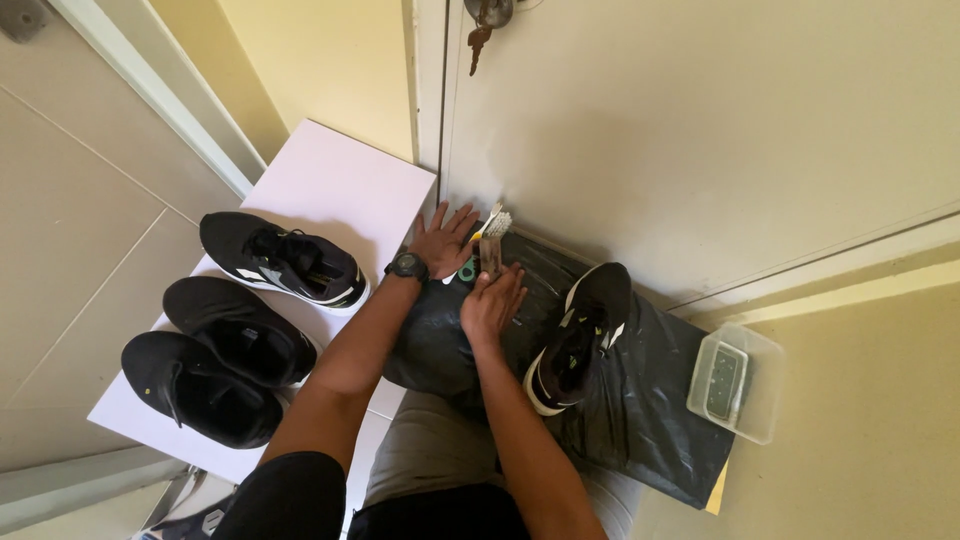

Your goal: The person scrubs the white midsole of a black and white sneaker using a small brush. They repeatedly dip the brush into a small container of liquid and continue scrubbing the same shoe throughout the clip.

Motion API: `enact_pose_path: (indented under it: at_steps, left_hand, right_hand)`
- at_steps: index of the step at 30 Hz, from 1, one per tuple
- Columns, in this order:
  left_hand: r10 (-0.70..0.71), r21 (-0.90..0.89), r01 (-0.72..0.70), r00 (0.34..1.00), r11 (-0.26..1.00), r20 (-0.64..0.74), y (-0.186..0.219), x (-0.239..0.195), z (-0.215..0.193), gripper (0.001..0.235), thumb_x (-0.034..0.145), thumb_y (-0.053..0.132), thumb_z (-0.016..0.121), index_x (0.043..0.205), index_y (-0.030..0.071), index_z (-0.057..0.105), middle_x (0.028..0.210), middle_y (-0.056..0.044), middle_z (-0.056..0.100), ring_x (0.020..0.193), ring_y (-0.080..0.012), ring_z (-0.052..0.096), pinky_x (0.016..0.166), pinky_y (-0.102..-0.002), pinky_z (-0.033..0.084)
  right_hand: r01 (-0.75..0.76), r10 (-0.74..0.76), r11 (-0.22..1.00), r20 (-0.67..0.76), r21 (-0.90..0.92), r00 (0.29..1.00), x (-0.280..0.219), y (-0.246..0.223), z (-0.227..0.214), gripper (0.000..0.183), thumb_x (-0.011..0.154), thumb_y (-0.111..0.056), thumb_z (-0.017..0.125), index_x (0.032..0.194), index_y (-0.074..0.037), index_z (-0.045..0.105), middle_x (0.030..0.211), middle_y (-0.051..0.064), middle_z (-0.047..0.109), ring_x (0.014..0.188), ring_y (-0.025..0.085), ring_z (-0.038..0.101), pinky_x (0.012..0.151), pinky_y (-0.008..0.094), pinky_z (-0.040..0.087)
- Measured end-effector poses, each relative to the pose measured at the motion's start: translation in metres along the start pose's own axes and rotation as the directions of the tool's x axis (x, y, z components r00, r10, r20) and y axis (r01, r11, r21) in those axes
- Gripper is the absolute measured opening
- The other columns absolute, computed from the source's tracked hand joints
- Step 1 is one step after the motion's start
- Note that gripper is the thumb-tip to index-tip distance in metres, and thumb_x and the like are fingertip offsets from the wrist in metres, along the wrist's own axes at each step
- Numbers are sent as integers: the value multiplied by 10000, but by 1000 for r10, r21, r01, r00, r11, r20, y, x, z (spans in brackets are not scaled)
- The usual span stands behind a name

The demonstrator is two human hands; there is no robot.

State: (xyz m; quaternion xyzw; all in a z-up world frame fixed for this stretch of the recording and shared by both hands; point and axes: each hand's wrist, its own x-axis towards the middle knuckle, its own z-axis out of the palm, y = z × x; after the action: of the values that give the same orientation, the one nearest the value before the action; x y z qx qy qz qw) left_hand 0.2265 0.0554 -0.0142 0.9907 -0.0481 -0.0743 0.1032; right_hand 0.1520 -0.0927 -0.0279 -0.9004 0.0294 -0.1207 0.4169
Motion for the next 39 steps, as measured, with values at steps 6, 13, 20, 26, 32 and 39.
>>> enact_pose_path:
  at_steps: [6,13,20,26,32,39]
  left_hand:
    - [0,12,-1,999,1000,38,2,-2,-7,667,1046,534,185,1674,324,105,1745,67,112,1592,-368,66,1178,-716,169]
    - [6,19,-5,998,1000,-56,-3,2,11,653,1063,494,240,1679,309,129,1743,80,140,1583,-355,125,1180,-696,194]
    - [25,-5,-25,998,1000,-65,-7,5,18,677,1054,512,229,1685,296,114,1743,74,147,1582,-364,137,1162,-726,209]
    - [36,-196,-105,944,975,-328,2,1,18,671,1107,535,308,1680,208,188,1702,-78,270,1521,-405,289,1165,-686,275]
    - [92,-384,-394,788,835,-608,86,-70,-49,553,1154,283,431,1631,34,301,1640,-239,324,1485,-478,311,1219,-610,242]
    - [233,-342,-688,598,640,-767,248,-179,-63,386,1005,146,630,1348,-32,639,1452,-221,573,1387,-493,493,1214,-591,330]
  right_hand:
    - [-23,23,1000,1,9,1000,-3,-12,-8,605,1061,-270,469,1518,97,321,1562,364,370,1515,448,302,1271,561,116]
    - [-20,21,1000,11,-23,1000,-1,-7,-5,628,1037,-268,499,1525,86,323,1558,345,390,1511,432,324,1261,575,147]
    - [-3,3,1000,-12,0,1000,-1,-3,-3,599,1030,-266,497,1500,80,365,1528,350,430,1487,454,356,1248,598,167]
    - [112,-109,954,-25,278,994,-17,-21,-45,502,1067,-191,463,1466,93,355,1549,391,352,1474,545,279,1223,636,172]
    - [126,-124,821,-41,557,991,-61,-29,-165,479,1139,-273,341,1459,78,279,1541,348,346,1474,563,214,1205,687,197]
    - [251,-91,864,-355,436,930,-83,19,-279,550,1087,-455,414,1366,18,398,1496,289,497,1428,430,448,1191,535,343]
